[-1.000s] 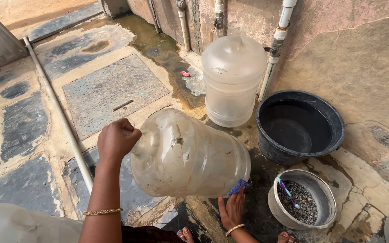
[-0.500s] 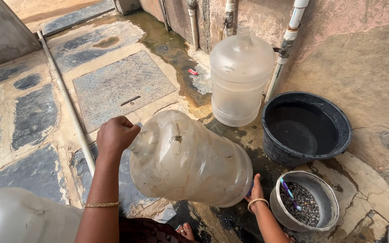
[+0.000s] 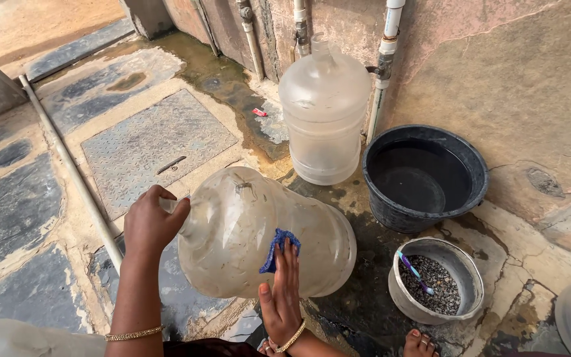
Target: The recorder is cleaning the exterior of a large plastic water jug using a blue cloth.
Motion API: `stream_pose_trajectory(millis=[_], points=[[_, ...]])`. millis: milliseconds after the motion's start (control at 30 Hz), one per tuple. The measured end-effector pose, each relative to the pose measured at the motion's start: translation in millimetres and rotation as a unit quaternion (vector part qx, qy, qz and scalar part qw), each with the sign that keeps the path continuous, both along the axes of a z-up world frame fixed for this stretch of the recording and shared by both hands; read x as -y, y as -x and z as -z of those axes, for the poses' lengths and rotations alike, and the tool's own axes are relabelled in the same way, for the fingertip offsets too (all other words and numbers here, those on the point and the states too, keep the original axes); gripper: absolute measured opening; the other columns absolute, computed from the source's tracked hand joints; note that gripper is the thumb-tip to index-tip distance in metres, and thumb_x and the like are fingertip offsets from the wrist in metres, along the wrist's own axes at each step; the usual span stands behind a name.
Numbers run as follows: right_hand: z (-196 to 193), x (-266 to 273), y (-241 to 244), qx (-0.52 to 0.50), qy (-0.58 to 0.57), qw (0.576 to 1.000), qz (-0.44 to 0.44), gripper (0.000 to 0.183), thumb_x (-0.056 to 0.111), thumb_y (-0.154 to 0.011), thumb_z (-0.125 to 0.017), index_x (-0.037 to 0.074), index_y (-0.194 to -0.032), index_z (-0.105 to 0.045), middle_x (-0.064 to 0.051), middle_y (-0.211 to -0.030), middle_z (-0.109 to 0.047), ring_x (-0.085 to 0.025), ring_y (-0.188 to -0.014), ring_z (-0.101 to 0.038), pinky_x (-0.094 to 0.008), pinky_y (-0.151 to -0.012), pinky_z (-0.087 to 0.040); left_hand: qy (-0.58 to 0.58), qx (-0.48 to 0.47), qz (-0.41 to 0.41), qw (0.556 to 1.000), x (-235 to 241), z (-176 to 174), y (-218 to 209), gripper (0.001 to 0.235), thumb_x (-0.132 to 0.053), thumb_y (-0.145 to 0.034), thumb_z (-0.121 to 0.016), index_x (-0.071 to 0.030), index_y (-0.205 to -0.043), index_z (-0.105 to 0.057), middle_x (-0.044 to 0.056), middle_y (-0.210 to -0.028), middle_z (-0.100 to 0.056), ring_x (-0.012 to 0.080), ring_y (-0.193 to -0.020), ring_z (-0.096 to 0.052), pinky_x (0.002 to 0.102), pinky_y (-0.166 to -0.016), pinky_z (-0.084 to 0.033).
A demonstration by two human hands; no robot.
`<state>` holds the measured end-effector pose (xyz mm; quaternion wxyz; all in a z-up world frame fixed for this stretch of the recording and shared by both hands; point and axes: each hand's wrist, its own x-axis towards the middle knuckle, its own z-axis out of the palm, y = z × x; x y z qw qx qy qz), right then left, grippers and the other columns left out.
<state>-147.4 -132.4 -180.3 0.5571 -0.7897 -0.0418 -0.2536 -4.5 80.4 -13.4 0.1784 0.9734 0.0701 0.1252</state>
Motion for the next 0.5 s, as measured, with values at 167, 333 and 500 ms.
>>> stream_pose_trajectory(millis=[167, 333, 500], points=[[134, 69, -33, -0.120, 0.097, 0.980, 0.124, 0.097, 0.070, -0.099, -0.008, -0.006, -0.159, -0.007, -0.029, -0.168, -0.005, -0.040, -0.157, -0.004, -0.056, -0.126, 0.000, 0.024, 0.006, 0.014, 1.000, 1, -2, 0, 0.038, -0.042, -0.077, -0.076, -0.010, -0.098, -0.072, 0.013, -0.102, -0.074, 0.0310, -0.087, -0.074, 0.045, -0.080, -0.056], [161, 74, -53, -0.232, 0.046, 0.960, 0.150, 0.106, 0.077, -0.092, -0.005, -0.004, -0.159, -0.002, -0.028, -0.168, 0.002, -0.039, -0.156, 0.005, -0.055, -0.125, 0.002, 0.030, 0.032, 0.036, 0.998, 2, 2, -9, 0.034, -0.039, -0.077, -0.076, -0.012, -0.096, -0.072, 0.012, -0.102, -0.074, 0.0316, -0.094, -0.070, 0.044, -0.082, -0.054], [50, 37, -14, -0.129, 0.019, 0.991, 0.042, 0.111, 0.081, -0.089, -0.005, -0.004, -0.160, -0.001, -0.025, -0.169, 0.008, -0.040, -0.156, 0.009, -0.056, -0.122, 0.002, 0.023, 0.000, 0.023, 0.999, 10, 0, -6, 0.034, -0.040, -0.076, -0.076, -0.013, -0.096, -0.072, 0.012, -0.103, -0.073, 0.0309, -0.091, -0.071, 0.044, -0.082, -0.055]])
